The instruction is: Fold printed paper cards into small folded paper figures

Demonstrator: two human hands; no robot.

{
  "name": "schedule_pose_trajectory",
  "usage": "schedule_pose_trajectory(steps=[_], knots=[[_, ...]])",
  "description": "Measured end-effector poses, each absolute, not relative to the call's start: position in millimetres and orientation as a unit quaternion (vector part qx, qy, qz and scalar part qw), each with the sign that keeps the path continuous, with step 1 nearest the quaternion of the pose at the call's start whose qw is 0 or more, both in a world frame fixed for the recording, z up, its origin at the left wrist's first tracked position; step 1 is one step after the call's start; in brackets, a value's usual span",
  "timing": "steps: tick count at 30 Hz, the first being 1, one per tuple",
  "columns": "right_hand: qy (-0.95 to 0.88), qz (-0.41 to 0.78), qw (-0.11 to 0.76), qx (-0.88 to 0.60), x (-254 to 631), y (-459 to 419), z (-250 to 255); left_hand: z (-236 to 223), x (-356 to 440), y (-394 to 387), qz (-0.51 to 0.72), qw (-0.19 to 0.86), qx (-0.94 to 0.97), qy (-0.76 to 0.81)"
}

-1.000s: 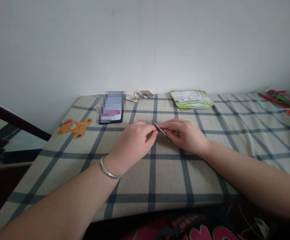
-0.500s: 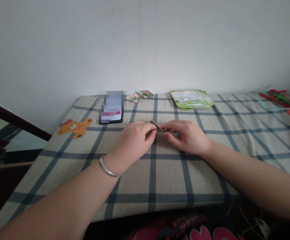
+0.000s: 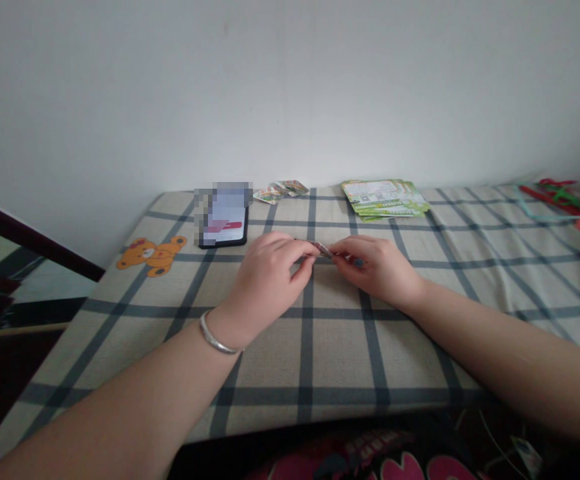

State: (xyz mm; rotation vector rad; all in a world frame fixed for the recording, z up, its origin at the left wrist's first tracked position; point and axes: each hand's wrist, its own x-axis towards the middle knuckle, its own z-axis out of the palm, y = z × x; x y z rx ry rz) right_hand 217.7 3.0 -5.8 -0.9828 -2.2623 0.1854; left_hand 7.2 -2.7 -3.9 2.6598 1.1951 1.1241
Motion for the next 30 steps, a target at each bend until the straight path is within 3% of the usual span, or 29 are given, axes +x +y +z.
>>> schedule_pose_trajectory(steps=[10,30], knots=[[-0.867,0.056,0.318,-0.381,217.8,3.6,-6.7,2.6,9.9,-10.5,0.354,-0.08,0.837,0.41],[-0.885,0.027,0.313,-0.344,216.4,0.4,-5.8,-2.8,9.7,-6.3,0.263,0.039,0.878,0.399]])
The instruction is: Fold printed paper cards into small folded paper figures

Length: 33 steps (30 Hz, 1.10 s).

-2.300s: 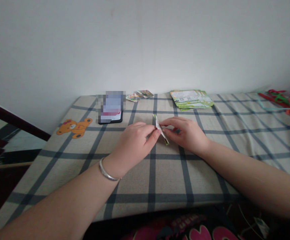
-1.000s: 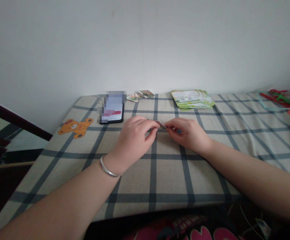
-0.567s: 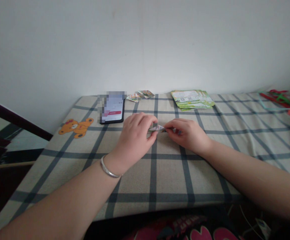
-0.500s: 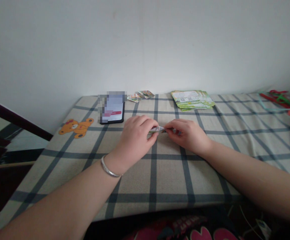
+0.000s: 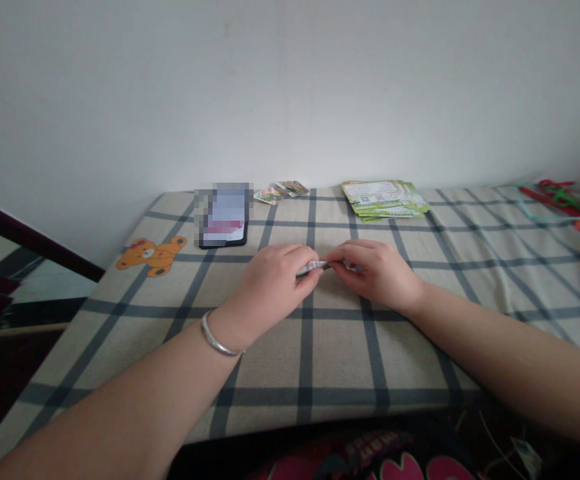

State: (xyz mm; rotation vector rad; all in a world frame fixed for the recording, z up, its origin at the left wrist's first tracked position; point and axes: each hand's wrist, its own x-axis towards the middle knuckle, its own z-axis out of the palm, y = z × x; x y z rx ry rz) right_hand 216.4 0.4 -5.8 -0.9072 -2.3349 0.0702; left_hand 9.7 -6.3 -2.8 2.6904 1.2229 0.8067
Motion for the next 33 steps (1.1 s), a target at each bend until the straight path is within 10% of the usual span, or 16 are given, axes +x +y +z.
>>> schedule_pose_trajectory(steps=[33], knots=[[-0.848,-0.025,0.381,-0.366,217.2,2.2,-3.0,-2.2,11.5,-11.5,0.283,0.068,0.843,0.453]])
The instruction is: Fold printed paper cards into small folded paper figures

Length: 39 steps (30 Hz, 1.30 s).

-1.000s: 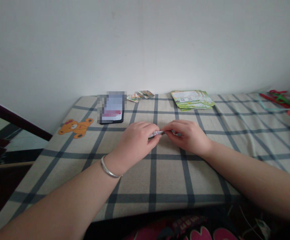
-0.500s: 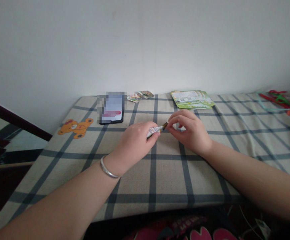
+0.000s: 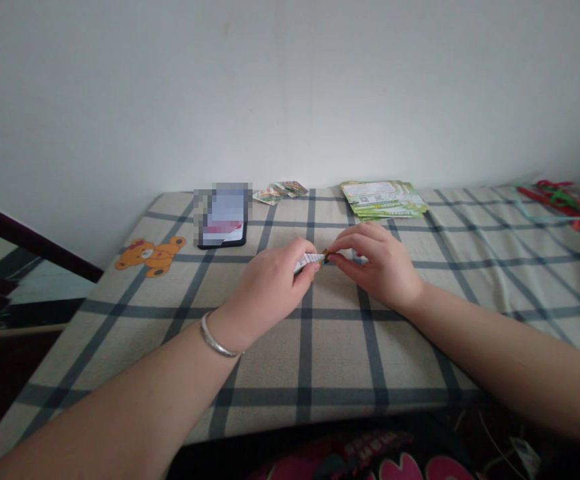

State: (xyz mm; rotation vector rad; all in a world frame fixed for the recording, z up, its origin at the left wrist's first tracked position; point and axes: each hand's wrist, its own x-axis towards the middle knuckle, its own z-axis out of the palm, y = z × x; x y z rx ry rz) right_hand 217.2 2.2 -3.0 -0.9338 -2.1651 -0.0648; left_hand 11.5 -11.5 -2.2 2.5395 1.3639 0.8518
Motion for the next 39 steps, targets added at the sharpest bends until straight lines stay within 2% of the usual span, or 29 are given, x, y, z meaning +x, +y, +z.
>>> schedule_pose_trajectory(steps=[39], knots=[[-0.873,0.015,0.388,-0.295,218,11,-7,-4,12,-11,0.258,-0.002,0.864,0.433]])
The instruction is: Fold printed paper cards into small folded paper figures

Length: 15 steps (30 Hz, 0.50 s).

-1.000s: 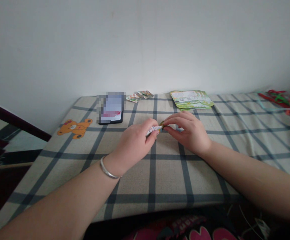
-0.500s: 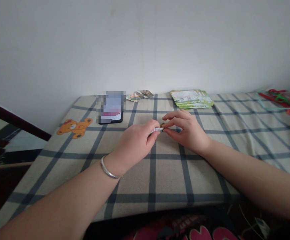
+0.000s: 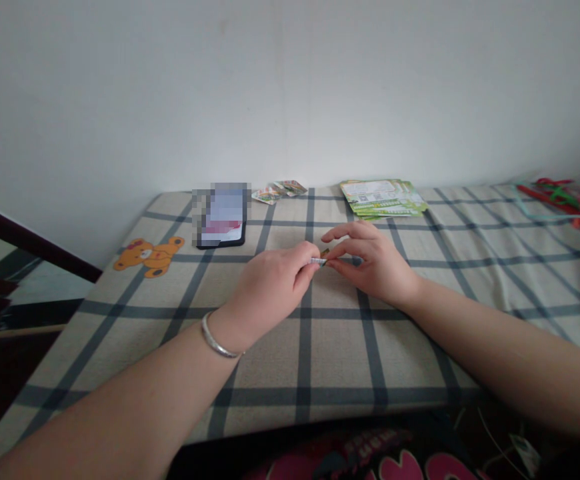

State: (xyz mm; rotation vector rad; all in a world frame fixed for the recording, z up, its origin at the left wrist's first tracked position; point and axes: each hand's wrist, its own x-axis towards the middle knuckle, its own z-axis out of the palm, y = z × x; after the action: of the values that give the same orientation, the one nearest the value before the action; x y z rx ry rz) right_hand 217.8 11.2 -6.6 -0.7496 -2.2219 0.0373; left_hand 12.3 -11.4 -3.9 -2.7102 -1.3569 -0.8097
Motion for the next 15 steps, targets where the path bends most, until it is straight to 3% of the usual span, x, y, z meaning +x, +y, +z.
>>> schedule_pose_trajectory(steps=[15], knots=[[-0.902,0.01,0.309,-0.302,217.2,4.5,-2.8,-3.6,12.4,-12.2,-0.247,-0.047,-0.861,-0.442]])
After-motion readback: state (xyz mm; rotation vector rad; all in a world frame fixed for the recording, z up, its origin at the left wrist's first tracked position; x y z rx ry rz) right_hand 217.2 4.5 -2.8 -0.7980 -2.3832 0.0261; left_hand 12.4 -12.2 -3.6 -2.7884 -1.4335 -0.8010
